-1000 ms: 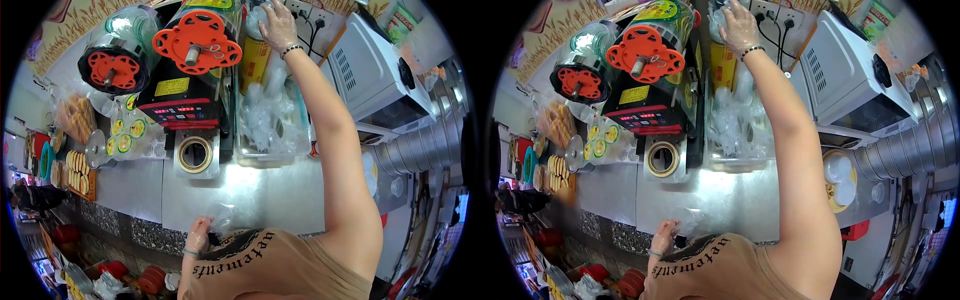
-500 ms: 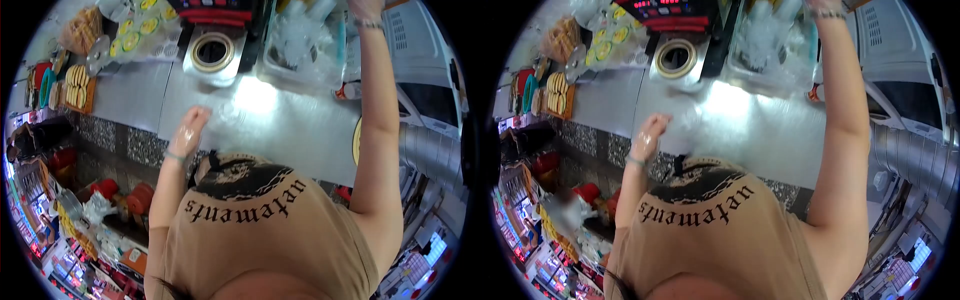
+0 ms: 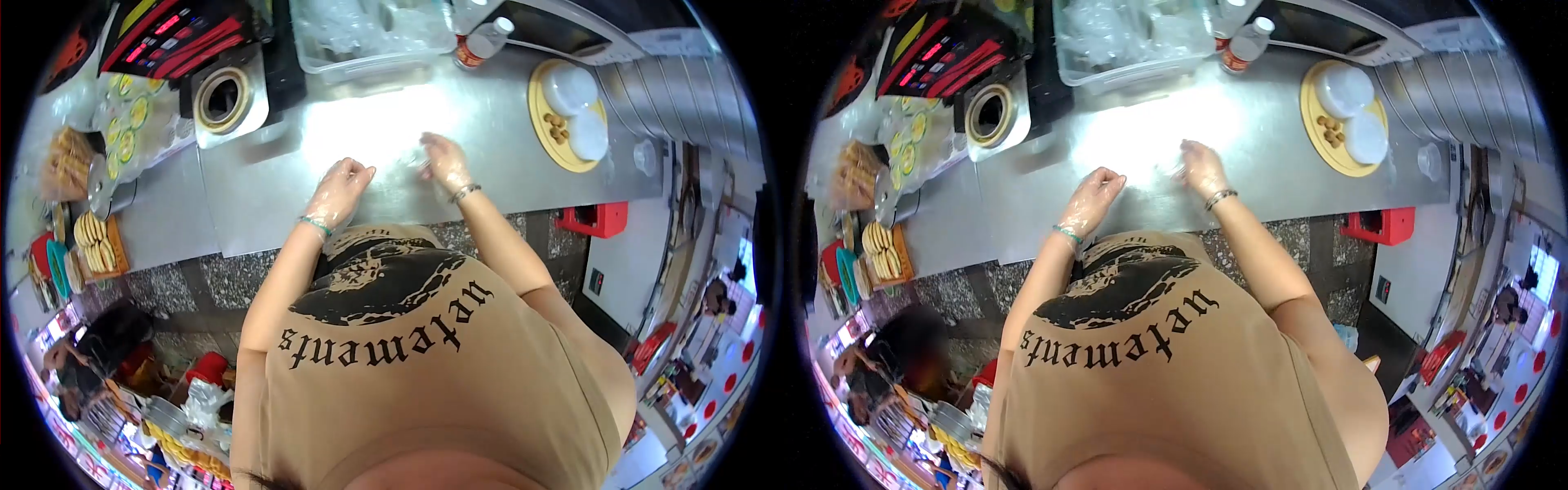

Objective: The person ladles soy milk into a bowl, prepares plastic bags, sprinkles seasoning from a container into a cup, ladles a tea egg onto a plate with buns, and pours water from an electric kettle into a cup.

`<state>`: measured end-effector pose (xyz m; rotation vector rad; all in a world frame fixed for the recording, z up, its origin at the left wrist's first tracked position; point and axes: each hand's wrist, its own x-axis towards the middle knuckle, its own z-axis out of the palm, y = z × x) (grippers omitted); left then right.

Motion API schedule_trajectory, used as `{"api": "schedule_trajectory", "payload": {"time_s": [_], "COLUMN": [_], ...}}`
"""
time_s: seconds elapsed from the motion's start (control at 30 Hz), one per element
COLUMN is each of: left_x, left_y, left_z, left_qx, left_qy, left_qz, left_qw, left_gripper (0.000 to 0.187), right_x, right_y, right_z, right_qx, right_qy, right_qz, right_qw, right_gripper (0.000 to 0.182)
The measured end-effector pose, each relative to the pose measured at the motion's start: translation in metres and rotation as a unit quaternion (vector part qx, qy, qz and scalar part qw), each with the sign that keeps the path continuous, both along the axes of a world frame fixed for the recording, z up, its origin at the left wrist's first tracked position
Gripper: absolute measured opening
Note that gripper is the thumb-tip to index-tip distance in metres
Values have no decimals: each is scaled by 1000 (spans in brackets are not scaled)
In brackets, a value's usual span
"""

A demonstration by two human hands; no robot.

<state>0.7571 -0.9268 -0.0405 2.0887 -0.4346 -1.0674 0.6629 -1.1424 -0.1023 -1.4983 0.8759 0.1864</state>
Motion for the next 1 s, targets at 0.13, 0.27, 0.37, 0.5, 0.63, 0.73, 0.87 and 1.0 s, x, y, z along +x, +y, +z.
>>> {"api": "schedule_trajectory", "payload": {"time_s": [0.13, 0.27, 0.37, 0.5, 0.63, 0.73, 0.87, 1.0], "left_x": [-21, -32, -43, -59, -64, -71, -95, -160], "left_y": [4, 16, 31, 52, 61, 41, -6, -91], "left_z": [0, 1, -3, 4, -6, -25, -63, -45], "left_qx": [-25, -19, -64, -72, -115, -55, 21, 5], "left_qy": [8, 16, 40, 21, 134, 227, 269, 287], "left_qz": [10, 26, 88, 74, 40, 9, -83, -189], "left_qw": [1000, 999, 993, 994, 983, 972, 959, 939], "left_gripper": [41, 38, 35, 37, 41, 33, 30, 21], "right_x": [-14, -7, -15, -25, -67, -122, -240, -367], "right_y": [-59, -85, -87, -94, -72, -36, 11, 32], "right_z": [-16, 2, -17, -12, -16, 22, -2, -53], "right_qx": [-99, -88, -17, -117, -347, -230, -235, -162], "right_qy": [-65, 114, 60, 82, 38, 53, 108, 248], "right_qz": [-35, 8, -97, 9, -90, -135, -56, -17], "right_qw": [992, 990, 993, 990, 933, 962, 964, 955], "right_gripper": [40, 41, 48, 64, 67, 58, 54, 43]}}
